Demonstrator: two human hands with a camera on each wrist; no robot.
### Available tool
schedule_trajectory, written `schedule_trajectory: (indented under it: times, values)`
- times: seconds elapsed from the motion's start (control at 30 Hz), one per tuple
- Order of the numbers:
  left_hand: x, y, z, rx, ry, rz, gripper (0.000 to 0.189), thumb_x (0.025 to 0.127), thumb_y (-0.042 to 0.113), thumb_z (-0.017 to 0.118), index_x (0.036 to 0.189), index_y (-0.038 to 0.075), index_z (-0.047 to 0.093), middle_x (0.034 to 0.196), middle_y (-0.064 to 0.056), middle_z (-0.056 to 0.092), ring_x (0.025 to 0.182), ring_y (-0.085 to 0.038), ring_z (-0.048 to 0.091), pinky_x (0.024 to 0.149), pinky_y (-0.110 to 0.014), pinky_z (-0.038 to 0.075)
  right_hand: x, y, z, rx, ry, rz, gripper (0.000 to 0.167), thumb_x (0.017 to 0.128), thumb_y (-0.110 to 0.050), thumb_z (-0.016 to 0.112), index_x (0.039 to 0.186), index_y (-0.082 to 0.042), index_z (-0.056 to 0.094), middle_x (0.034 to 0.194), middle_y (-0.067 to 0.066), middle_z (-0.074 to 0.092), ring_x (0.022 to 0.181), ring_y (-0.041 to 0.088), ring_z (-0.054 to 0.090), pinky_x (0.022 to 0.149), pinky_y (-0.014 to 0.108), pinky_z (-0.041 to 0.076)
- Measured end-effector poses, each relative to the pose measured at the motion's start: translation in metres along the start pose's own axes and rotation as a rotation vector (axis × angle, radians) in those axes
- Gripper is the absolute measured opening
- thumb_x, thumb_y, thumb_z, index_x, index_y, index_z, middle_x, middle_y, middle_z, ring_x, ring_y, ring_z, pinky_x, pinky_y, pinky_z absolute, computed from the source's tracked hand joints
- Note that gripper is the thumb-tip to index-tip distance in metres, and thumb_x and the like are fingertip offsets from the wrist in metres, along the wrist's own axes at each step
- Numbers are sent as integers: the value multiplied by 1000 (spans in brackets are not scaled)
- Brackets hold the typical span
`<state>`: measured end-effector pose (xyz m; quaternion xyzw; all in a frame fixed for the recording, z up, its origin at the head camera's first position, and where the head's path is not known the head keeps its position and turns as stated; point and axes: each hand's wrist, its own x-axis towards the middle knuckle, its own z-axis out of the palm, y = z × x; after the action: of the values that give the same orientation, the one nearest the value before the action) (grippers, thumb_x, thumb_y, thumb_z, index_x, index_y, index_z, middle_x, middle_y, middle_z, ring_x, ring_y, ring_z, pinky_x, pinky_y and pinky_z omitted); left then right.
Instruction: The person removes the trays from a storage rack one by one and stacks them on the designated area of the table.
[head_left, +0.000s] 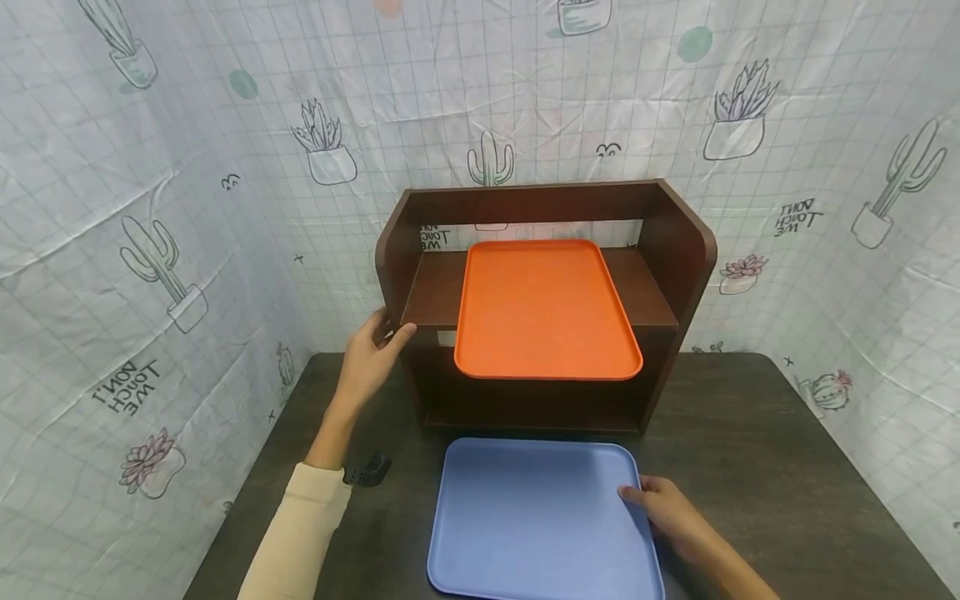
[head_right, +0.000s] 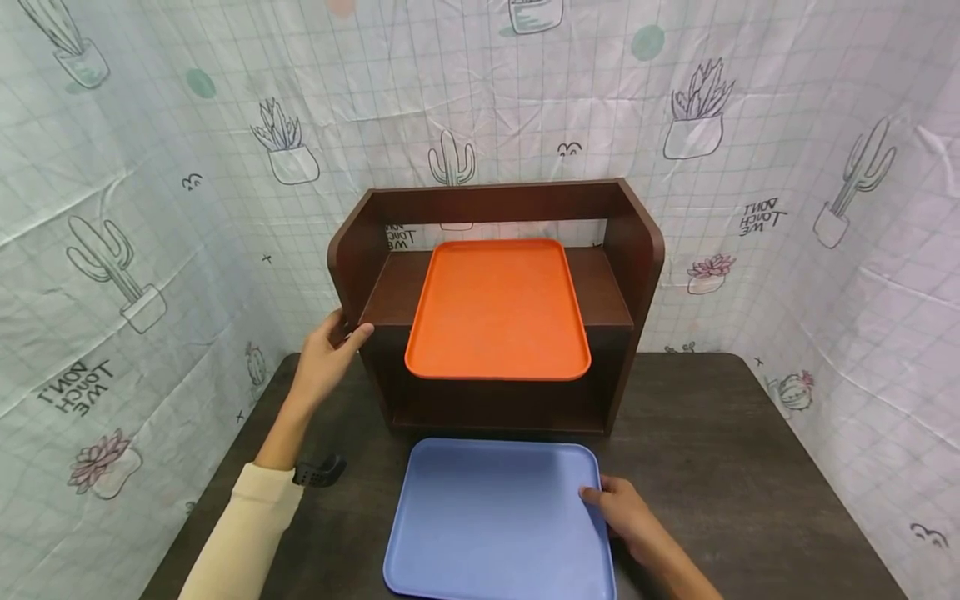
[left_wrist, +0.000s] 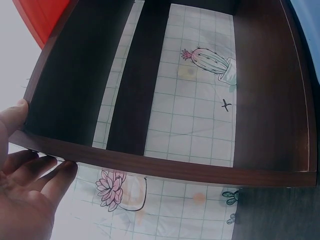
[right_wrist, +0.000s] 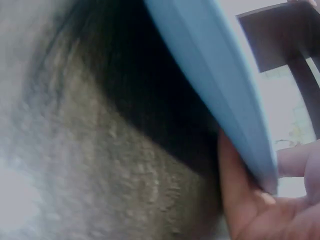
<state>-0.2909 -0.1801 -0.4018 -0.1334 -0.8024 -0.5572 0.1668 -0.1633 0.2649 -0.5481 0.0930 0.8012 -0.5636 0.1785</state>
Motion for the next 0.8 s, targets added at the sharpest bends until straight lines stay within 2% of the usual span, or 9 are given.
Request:
schedule_trajectory:
  times: [0.03, 0.2, 0.3, 0.4, 0.5, 0.8]
  values:
    - [1, -5, 0, 0, 2, 9, 63, 103, 35, 74, 155, 6, 54, 156, -18, 58, 144, -36, 58, 116, -49, 53, 0, -2, 1, -66, 50, -7, 51, 107, -18, 61, 138, 22, 52, 106, 16, 74, 92, 24, 72, 76, 44, 66]
    - [1, -6, 1, 0, 7, 5, 62, 102, 35, 75, 154, 7, 54, 156, -17, 58, 144, -35, 58, 116, -49, 53, -2, -6, 2, -395, 255, -137, 36, 98, -18, 72, 118, 12, 68, 93, 13, 73, 70, 18, 66, 56, 36, 61]
    - [0, -6, 0, 0, 8, 6, 62, 102, 36, 74, 154, 7, 55, 156, -18, 58, 144, -35, 58, 115, -50, 53, -3, -7, 2, -520, 308, -206, 27, 94, -14, 74, 109, 8, 71, 87, 9, 72, 62, 15, 64, 52, 33, 56]
    - [-1, -5, 1, 2, 8, 10, 62, 102, 36, 74, 154, 7, 55, 155, -18, 58, 144, -36, 58, 115, -49, 54, -4, -7, 1, -543, 304, -210, 19, 94, -11, 74, 104, 5, 71, 82, 6, 69, 57, 14, 65, 50, 31, 57]
    - [-1, -5, 1, 5, 9, 13, 62, 102, 36, 74, 153, 7, 55, 155, -18, 59, 143, -36, 59, 114, -49, 54, -5, -6, 1, -484, 273, -172, 16, 95, -8, 73, 103, 5, 68, 79, 7, 68, 50, 16, 67, 45, 32, 59]
    - [0, -5, 1, 1, 10, 10, 61, 103, 36, 74, 154, 7, 55, 155, -18, 59, 144, -35, 59, 115, -49, 54, -5, -9, -1, -459, 250, -155, 13, 95, -6, 72, 101, 4, 66, 77, 6, 68, 49, 17, 68, 47, 33, 59]
